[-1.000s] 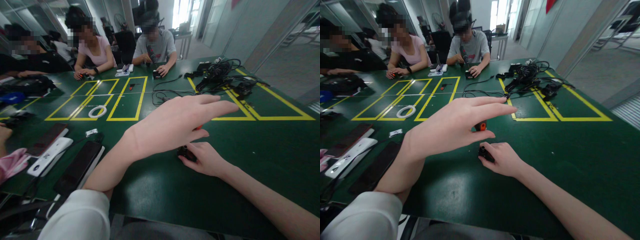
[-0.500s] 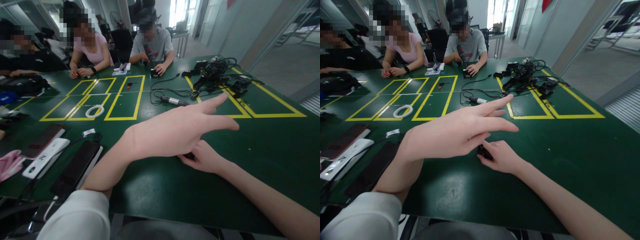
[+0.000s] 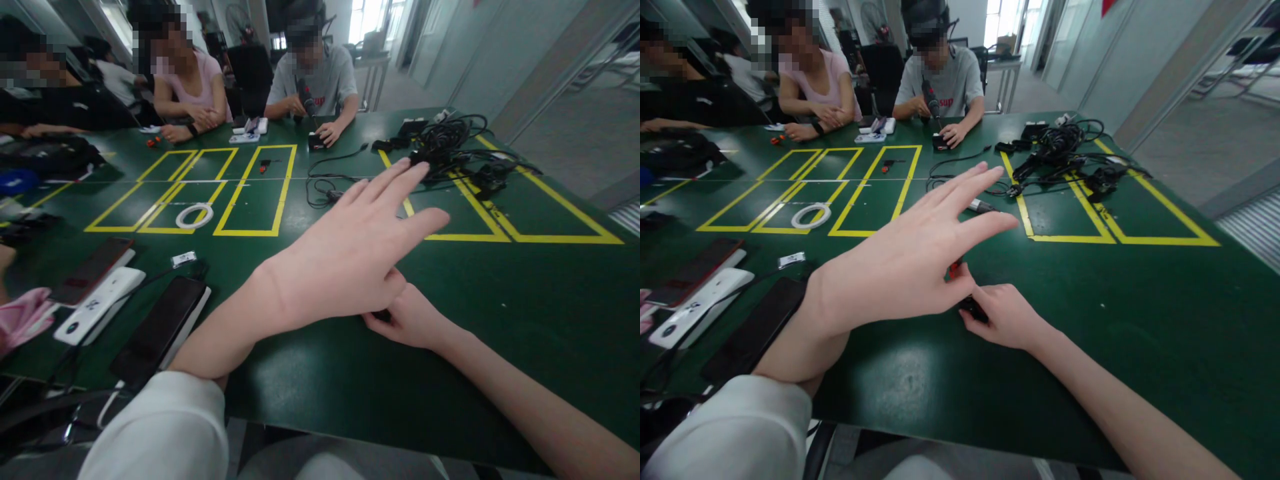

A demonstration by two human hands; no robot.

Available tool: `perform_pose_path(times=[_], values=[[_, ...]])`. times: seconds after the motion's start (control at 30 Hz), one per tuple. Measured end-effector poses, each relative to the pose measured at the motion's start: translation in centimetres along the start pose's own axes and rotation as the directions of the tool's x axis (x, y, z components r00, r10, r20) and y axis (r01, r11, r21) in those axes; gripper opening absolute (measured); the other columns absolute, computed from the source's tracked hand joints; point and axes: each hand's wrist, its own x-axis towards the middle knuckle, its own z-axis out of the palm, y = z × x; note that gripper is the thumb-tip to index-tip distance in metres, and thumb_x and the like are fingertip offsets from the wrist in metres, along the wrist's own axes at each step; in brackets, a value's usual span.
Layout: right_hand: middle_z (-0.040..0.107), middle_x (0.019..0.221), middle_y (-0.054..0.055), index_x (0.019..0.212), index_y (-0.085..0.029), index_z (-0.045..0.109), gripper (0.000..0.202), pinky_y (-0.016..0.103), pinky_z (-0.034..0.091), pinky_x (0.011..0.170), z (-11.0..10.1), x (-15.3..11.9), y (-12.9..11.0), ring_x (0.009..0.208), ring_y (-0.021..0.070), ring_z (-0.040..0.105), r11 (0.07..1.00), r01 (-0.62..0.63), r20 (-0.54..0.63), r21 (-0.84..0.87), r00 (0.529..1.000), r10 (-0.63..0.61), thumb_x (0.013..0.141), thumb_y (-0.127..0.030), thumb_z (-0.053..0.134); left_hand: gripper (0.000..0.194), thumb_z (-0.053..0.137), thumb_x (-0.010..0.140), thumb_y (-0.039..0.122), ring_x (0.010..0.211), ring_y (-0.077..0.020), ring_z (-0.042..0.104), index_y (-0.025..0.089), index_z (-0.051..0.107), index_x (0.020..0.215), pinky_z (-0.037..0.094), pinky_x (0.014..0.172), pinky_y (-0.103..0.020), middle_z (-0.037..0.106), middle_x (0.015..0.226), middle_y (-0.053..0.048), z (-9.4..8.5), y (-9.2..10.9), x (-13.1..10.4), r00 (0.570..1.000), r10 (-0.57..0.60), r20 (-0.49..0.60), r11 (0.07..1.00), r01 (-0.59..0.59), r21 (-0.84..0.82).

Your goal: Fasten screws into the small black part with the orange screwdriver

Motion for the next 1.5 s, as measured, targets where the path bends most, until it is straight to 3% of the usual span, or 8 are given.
perform_pose_path(times=[0.17, 0.3, 0.43, 0.67, 0.83, 1.17, 1.4, 1.5], values=[[0.079, 0.079, 0.008, 0.095, -0.019, 0.061, 0.008, 0.031, 0.048, 0.059, -0.2, 0.0, 0.1, 0.066, 0.0256, 0.075, 0.999, -0.016, 0.013, 0.037, 1.000, 0.016, 0.092, -0.024, 0.056, 0.068, 0.043, 0.092, -0.001, 0.137, -0.0266, 0.061, 0.029, 0.046, 0.154, 0.058, 0.097, -0.036, 0.012, 0.177, -0.010, 0.3, -0.1, 0.5, 0.993, 0.100, 0.064, 0.993, -0.096, -0.073], [0.077, 0.075, 0.006, 0.108, -0.017, 0.060, 0.016, 0.028, 0.045, 0.055, -0.4, 0.1, -0.1, 0.059, 0.0222, 0.072, 0.999, -0.029, 0.029, 0.044, 0.999, 0.028, 0.093, -0.023, 0.058, 0.051, 0.060, 0.100, 0.024, 0.116, -0.0291, 0.072, 0.022, 0.051, 0.150, 0.057, 0.094, -0.041, 0.072, 0.131, -0.012, 0.6, -0.3, 1.1, 0.998, -0.060, 0.015, 0.997, 0.059, 0.043], [0.079, 0.082, 0.009, 0.105, -0.017, 0.062, 0.015, 0.031, 0.050, 0.060, -0.2, 0.1, 0.1, 0.070, 0.0259, 0.076, 0.999, -0.030, 0.017, 0.043, 0.999, 0.029, 0.093, -0.023, 0.057, 0.040, 0.061, 0.099, 0.053, 0.118, -0.0356, 0.070, 0.017, 0.072, 0.111, 0.056, 0.097, -0.046, 0.076, 0.113, -0.014, 0.5, 0.1, 0.9, 0.989, -0.148, -0.029, 0.983, 0.151, 0.104], [0.080, 0.090, 0.010, 0.098, -0.020, 0.065, 0.012, 0.038, 0.059, 0.069, -0.2, 0.0, 0.1, 0.081, 0.0305, 0.076, 0.992, -0.072, 0.065, 0.106, 0.996, 0.065, 0.087, -0.022, 0.060, 0.059, 0.050, 0.091, 0.011, 0.158, -0.0336, 0.031, 0.025, 0.054, 0.148, 0.052, 0.109, -0.057, 0.025, 0.173, -0.006, -1.0, 0.9, -0.4, 0.993, 0.105, 0.055, 0.994, -0.107, 0.028], [0.078, 0.112, 0.015, 0.107, -0.020, 0.069, 0.023, 0.045, 0.060, 0.085, -0.3, -0.1, -0.2, 0.103, 0.0358, 0.073, 0.996, -0.057, -0.029, 0.074, 0.998, 0.059, 0.085, -0.020, 0.061, 0.080, 0.049, 0.089, 0.002, 0.136, -0.0227, 0.062, 0.033, 0.035, 0.162, 0.059, 0.087, -0.024, 0.010, 0.177, -0.005, -1.4, 1.1, -0.7, 0.958, 0.223, 0.181, 0.969, -0.198, -0.149], [0.078, 0.079, 0.008, 0.107, -0.016, 0.062, 0.016, 0.030, 0.050, 0.058, 0.0, 0.1, 0.1, 0.066, 0.0240, 0.074, 0.998, -0.017, 0.027, 0.056, 1.000, 0.016, 0.094, -0.024, 0.057, 0.034, 0.058, 0.100, 0.039, 0.112, -0.0331, 0.072, 0.018, 0.070, 0.124, 0.054, 0.092, -0.044, 0.076, 0.111, -0.014, 0.3, 0.0, 0.7, 0.989, -0.147, -0.024, 0.983, 0.149, 0.111], [0.080, 0.096, 0.009, 0.094, -0.022, 0.066, 0.008, 0.038, 0.059, 0.074, 0.0, -0.2, 0.1, 0.088, 0.0296, 0.077, 0.991, -0.032, 0.033, 0.127, 0.999, 0.028, 0.091, -0.022, 0.060, 0.067, 0.037, 0.091, 0.011, 0.164, -0.0277, 0.010, 0.021, 0.040, 0.157, 0.042, 0.118, -0.056, 0.026, 0.173, -0.007, -0.2, 1.3, 0.2, 0.993, 0.112, -0.028, 0.988, -0.108, 0.109], [0.081, 0.099, 0.008, 0.096, -0.023, 0.066, 0.009, 0.038, 0.059, 0.076, 0.0, -0.2, 0.2, 0.093, 0.0305, 0.077, 0.990, -0.025, 0.011, 0.139, 1.000, 0.024, 0.089, -0.021, 0.060, 0.073, 0.034, 0.091, 0.003, 0.164, -0.0238, 0.009, 0.018, 0.030, 0.162, 0.051, 0.111, -0.041, 0.014, 0.176, -0.010, -0.2, 1.3, 0.0, 0.978, 0.207, -0.006, 0.978, -0.207, 0.028]])
